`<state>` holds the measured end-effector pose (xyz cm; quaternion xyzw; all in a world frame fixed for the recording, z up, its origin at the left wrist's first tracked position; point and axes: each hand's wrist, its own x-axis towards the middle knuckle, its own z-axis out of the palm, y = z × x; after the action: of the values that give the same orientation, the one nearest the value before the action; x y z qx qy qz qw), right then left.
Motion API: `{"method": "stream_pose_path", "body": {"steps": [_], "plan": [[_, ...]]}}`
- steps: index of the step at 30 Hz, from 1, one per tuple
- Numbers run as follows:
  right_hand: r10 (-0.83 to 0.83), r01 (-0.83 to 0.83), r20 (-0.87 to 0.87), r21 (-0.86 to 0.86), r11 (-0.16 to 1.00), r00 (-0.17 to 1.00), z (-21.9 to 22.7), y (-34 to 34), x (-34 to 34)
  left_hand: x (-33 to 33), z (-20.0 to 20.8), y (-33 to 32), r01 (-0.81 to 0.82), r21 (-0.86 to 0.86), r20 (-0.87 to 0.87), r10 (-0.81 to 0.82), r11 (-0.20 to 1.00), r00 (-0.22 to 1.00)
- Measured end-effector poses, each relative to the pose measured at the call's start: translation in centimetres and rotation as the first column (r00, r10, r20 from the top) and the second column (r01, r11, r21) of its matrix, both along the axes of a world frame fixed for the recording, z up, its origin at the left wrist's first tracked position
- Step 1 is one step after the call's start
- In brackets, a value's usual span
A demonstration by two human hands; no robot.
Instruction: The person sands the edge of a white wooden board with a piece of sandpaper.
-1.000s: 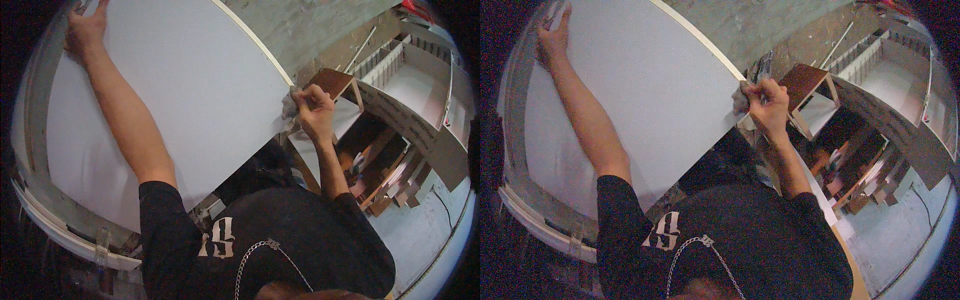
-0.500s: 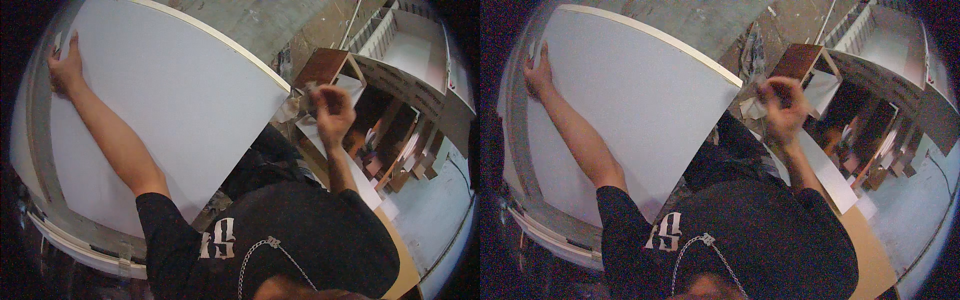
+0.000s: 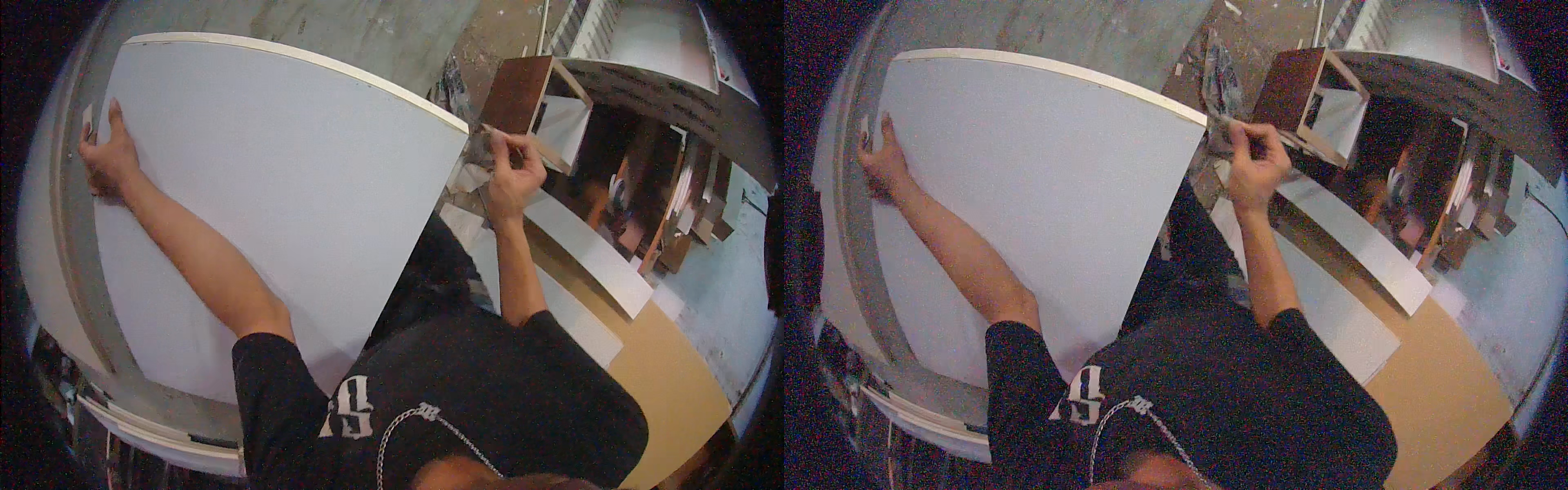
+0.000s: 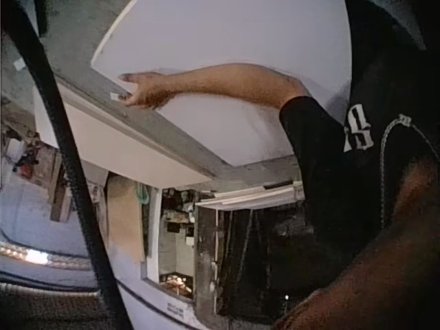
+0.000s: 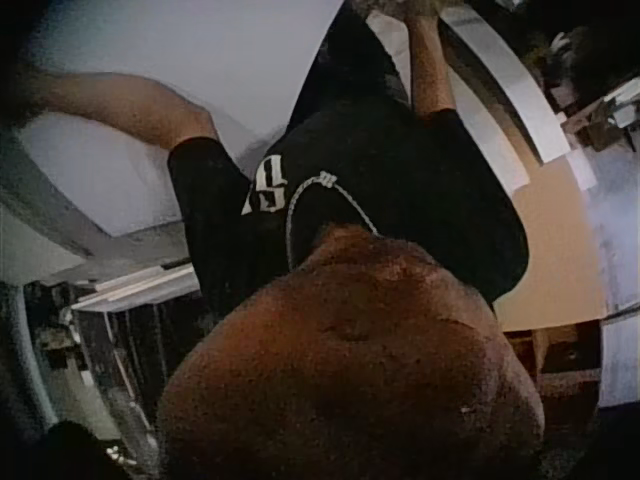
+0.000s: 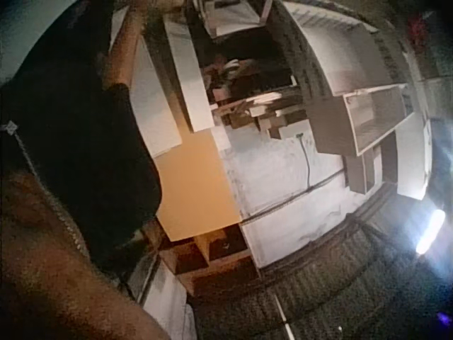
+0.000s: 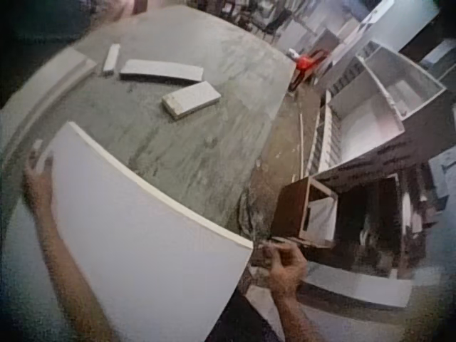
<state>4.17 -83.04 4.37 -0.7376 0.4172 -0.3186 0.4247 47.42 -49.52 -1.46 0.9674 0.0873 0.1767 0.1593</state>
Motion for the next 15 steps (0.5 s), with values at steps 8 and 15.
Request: {"method": "stream_pose_path", "body": {"steps": [8, 15], "plan": [[0.375, -0.375, -0.284, 0.058, 0.925, 0.882, 1.5, -2.6, 1.8, 0.5, -1.0, 0.0, 0.02, -0.006, 0.011, -0.02, 1.0, 1.0], [0.398, -0.373, -0.342, 0.139, 0.917, 0.851, 1.1, -3.2, 2.0, 0.6, -0.5, 0.5, -0.017, 0.016, -0.03, 0.018, 1.0, 0.999]]}}
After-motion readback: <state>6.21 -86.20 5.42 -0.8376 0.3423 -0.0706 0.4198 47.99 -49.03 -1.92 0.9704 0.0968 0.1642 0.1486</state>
